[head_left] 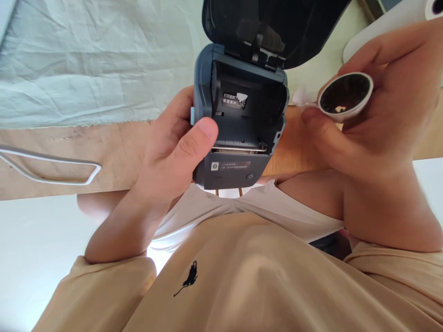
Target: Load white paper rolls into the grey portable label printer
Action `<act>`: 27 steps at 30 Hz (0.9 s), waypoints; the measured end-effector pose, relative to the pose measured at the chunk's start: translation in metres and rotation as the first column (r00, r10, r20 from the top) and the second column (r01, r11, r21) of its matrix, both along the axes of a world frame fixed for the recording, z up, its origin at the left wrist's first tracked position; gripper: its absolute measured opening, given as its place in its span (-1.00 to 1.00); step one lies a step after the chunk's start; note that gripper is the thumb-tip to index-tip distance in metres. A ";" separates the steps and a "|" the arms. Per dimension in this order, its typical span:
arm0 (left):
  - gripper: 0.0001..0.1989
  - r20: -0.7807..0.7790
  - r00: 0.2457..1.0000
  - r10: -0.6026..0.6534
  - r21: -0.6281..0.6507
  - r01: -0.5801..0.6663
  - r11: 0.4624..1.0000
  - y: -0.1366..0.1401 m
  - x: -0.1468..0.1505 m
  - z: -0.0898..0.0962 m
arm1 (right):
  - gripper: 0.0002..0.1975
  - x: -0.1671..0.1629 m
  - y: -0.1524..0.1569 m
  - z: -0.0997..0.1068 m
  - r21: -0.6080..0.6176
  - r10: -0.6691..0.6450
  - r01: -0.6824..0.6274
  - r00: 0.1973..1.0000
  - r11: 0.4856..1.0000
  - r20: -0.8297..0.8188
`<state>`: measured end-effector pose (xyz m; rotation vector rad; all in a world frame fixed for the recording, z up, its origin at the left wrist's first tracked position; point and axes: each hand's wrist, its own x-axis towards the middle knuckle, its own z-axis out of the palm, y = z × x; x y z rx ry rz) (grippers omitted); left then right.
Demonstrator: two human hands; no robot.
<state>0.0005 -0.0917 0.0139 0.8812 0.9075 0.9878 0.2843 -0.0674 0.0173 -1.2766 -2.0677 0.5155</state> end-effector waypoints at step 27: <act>-0.40 -0.033 0.999 -0.024 0.003 0.024 1.000 0.000 -0.002 0.001 | -0.52 0.009 0.001 -0.001 0.021 0.117 -0.128 0.954 0.992 0.276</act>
